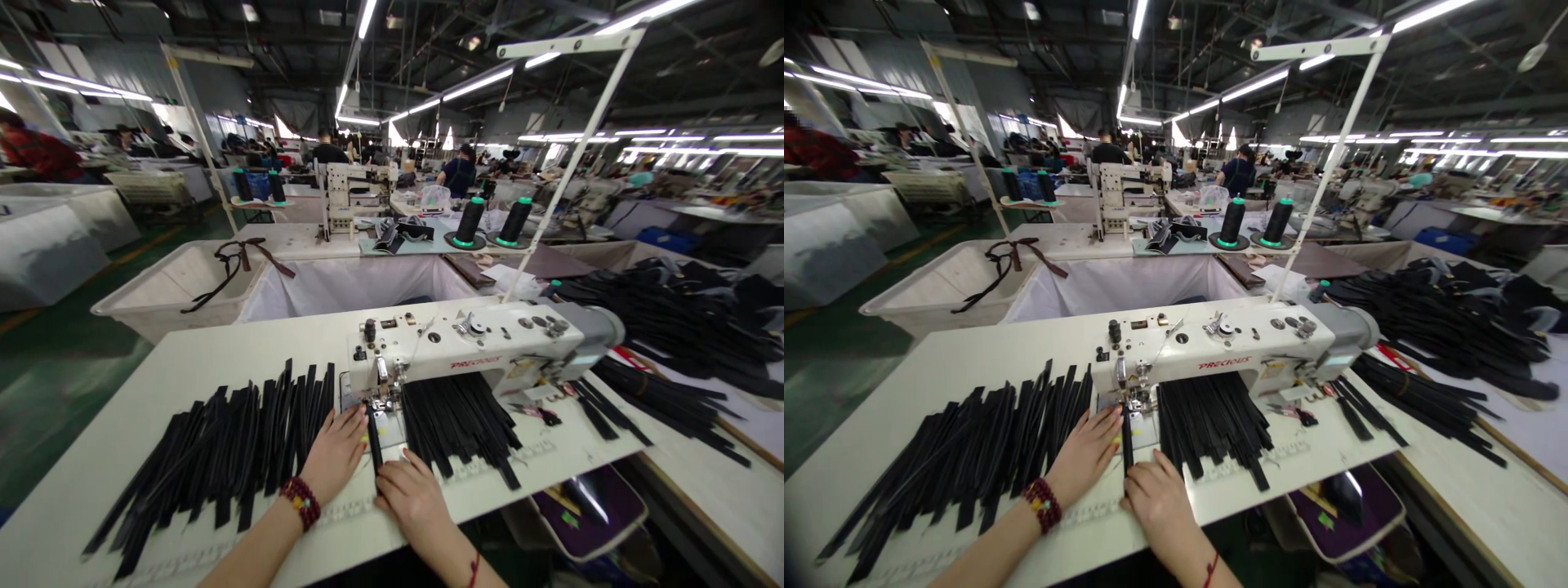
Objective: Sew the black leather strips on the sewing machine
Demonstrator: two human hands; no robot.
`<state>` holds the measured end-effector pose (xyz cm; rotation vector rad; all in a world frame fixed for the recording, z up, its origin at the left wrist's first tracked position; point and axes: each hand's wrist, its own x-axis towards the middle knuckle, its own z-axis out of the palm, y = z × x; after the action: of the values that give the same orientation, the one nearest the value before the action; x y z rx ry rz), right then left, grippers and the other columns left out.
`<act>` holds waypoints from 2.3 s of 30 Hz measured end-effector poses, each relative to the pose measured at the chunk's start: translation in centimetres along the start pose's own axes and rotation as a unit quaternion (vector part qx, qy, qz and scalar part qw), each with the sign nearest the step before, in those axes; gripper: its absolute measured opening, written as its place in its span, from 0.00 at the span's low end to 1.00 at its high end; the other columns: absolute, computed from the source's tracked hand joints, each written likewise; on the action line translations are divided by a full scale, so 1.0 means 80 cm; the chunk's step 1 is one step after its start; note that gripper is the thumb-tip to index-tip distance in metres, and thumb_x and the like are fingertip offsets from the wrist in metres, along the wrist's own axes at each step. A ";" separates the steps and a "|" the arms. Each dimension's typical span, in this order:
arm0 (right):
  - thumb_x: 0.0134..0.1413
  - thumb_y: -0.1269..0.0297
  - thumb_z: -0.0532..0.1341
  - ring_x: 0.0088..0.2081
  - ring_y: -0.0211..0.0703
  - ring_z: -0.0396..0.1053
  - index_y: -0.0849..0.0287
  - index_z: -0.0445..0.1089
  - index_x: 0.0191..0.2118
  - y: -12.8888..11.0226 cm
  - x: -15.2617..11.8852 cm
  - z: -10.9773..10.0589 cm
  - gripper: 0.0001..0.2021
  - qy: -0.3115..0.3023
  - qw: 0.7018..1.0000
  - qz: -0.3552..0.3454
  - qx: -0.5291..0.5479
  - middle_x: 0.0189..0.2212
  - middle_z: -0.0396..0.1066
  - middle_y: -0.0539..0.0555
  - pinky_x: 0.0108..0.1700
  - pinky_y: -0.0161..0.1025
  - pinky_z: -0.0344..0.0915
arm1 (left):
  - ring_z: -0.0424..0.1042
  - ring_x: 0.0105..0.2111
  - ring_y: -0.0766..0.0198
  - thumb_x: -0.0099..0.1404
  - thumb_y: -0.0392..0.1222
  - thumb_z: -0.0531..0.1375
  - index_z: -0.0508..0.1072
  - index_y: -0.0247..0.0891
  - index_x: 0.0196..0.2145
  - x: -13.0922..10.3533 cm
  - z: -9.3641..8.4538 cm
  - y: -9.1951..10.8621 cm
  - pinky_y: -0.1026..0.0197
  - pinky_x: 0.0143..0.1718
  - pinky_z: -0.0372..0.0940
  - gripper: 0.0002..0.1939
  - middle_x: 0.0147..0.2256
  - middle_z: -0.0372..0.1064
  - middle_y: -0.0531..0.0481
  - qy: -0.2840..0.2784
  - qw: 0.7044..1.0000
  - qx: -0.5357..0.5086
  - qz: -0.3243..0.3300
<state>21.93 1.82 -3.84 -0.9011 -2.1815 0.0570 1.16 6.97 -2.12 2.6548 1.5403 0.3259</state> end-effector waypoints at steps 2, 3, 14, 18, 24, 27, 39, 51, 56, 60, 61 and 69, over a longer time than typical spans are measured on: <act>0.65 0.65 0.62 0.44 0.42 0.74 0.57 0.72 0.43 -0.005 -0.004 -0.004 0.04 -0.004 1.000 0.006 -0.001 0.41 0.78 0.52 0.59 0.46 0.63 | 0.65 0.60 0.50 0.70 0.37 0.53 0.69 0.37 0.59 -0.001 -0.002 0.002 0.37 0.62 0.56 0.21 0.62 0.65 0.42 -0.004 1.000 -0.001 0.003; 0.64 0.65 0.62 0.45 0.43 0.74 0.57 0.72 0.44 -0.008 -0.008 -0.007 0.05 -0.011 1.000 0.011 -0.004 0.43 0.77 0.53 0.60 0.46 0.62 | 0.65 0.60 0.50 0.70 0.37 0.53 0.69 0.37 0.59 -0.002 -0.003 0.003 0.37 0.62 0.56 0.21 0.62 0.65 0.42 -0.004 1.000 -0.002 0.006; 0.63 0.59 0.62 0.56 0.48 0.67 0.60 0.69 0.54 -0.018 -0.026 -0.014 0.17 -0.074 0.996 0.025 -0.033 0.52 0.74 0.55 0.71 0.54 0.37 | 0.64 0.61 0.50 0.71 0.39 0.54 0.69 0.38 0.59 -0.009 0.005 -0.002 0.39 0.63 0.56 0.20 0.62 0.65 0.41 0.004 0.999 0.003 0.033; 0.63 0.63 0.62 0.57 0.47 0.66 0.59 0.69 0.54 -0.012 -0.008 -0.020 0.15 -0.127 0.991 0.033 -0.032 0.53 0.73 0.54 0.71 0.52 0.29 | 0.64 0.61 0.51 0.71 0.38 0.53 0.69 0.37 0.59 -0.001 0.005 -0.008 0.39 0.62 0.56 0.21 0.62 0.64 0.41 -0.005 0.999 0.014 0.030; 0.64 0.58 0.62 0.56 0.47 0.66 0.58 0.69 0.55 0.003 0.009 -0.010 0.17 -0.126 0.991 0.044 -0.022 0.53 0.73 0.54 0.70 0.53 0.22 | 0.64 0.61 0.49 0.70 0.36 0.51 0.68 0.34 0.60 0.010 0.013 -0.017 0.37 0.61 0.57 0.22 0.62 0.65 0.39 -0.016 0.998 0.050 0.030; 0.64 0.56 0.62 0.56 0.47 0.66 0.58 0.70 0.55 0.011 0.016 -0.002 0.17 -0.130 0.990 0.051 -0.016 0.52 0.74 0.54 0.70 0.54 0.24 | 0.64 0.60 0.48 0.70 0.36 0.51 0.69 0.33 0.59 0.015 0.018 -0.021 0.37 0.62 0.56 0.21 0.60 0.67 0.38 -0.010 0.998 0.060 0.028; 0.64 0.64 0.62 0.52 0.48 0.68 0.59 0.72 0.51 0.036 0.059 0.016 0.12 -0.122 0.990 0.031 -0.062 0.48 0.74 0.56 0.70 0.59 0.37 | 0.67 0.56 0.49 0.69 0.35 0.51 0.71 0.34 0.54 0.025 0.010 -0.023 0.39 0.61 0.57 0.19 0.52 0.73 0.39 -0.008 0.999 0.048 0.019; 0.63 0.76 0.58 0.45 0.50 0.69 0.62 0.71 0.48 0.047 0.088 0.045 0.10 -0.144 0.976 0.056 -0.154 0.42 0.73 0.59 0.54 0.52 0.59 | 0.66 0.57 0.48 0.70 0.35 0.50 0.72 0.33 0.55 0.026 0.009 -0.021 0.37 0.61 0.56 0.19 0.54 0.72 0.38 -0.020 0.999 0.045 0.007; 0.62 0.76 0.58 0.42 0.49 0.67 0.60 0.70 0.46 0.033 0.078 0.030 0.09 -0.132 0.976 0.084 -0.152 0.39 0.72 0.57 0.51 0.49 0.57 | 0.65 0.58 0.47 0.70 0.36 0.49 0.70 0.32 0.57 0.026 0.008 -0.017 0.36 0.62 0.54 0.21 0.56 0.71 0.37 -0.018 0.999 0.043 -0.006; 0.58 0.74 0.61 0.39 0.46 0.65 0.58 0.69 0.49 0.006 0.040 0.007 0.13 -0.119 0.980 0.095 -0.126 0.36 0.69 0.54 0.50 0.48 0.57 | 0.63 0.60 0.49 0.71 0.39 0.50 0.69 0.34 0.59 0.026 0.005 -0.017 0.39 0.63 0.52 0.21 0.57 0.70 0.38 -0.030 0.999 0.033 -0.014; 0.58 0.73 0.61 0.39 0.46 0.65 0.57 0.69 0.49 0.000 0.029 0.002 0.14 -0.111 0.983 0.097 -0.110 0.36 0.69 0.53 0.52 0.48 0.56 | 0.63 0.60 0.49 0.72 0.39 0.50 0.69 0.35 0.59 0.026 0.004 -0.017 0.39 0.63 0.52 0.21 0.58 0.69 0.39 -0.031 0.999 0.031 -0.013; 0.61 0.71 0.56 0.44 0.46 0.67 0.53 0.67 0.52 -0.016 -0.009 -0.002 0.15 -0.054 0.993 0.101 -0.008 0.40 0.69 0.53 0.64 0.54 0.47 | 0.69 0.55 0.50 0.69 0.35 0.54 0.74 0.37 0.52 0.031 -0.012 -0.030 0.38 0.61 0.56 0.16 0.53 0.73 0.40 0.008 0.999 -0.019 0.026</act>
<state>21.60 0.38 -3.75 -1.1503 -2.1839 0.1904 0.09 10.25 -1.13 2.6734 1.4579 0.3762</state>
